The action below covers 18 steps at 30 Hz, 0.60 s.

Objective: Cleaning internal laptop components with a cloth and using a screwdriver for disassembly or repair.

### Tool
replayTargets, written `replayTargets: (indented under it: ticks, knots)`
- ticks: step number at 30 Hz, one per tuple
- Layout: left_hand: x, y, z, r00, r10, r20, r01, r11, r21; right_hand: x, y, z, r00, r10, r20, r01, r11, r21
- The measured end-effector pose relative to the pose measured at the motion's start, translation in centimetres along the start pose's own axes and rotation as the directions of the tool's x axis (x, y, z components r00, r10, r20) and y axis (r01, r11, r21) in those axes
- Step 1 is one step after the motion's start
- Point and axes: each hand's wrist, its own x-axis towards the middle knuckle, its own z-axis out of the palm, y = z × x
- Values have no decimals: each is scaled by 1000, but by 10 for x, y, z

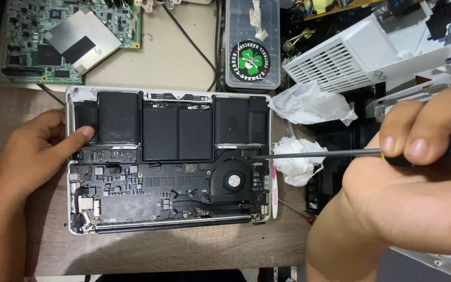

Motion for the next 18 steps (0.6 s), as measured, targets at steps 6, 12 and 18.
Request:
replayTargets:
  ticks: [6, 12, 18]
  knots:
    - [-3, 3, 2, 1000, 28, -2, -28, 991, -133, -6, 2, 22, 990, -120, 79, 132, 975, -181]
    - [-1, 6, -1, 1000, -8, -1, 8, 1000, -8, -4, 11, 43, 962, -252, 104, 271, 930, -249]
    - [-2, 4, 0, 1000, 19, -11, -19, 1000, -12, -2, -3, 49, 899, -280, 337, 404, 826, -392]
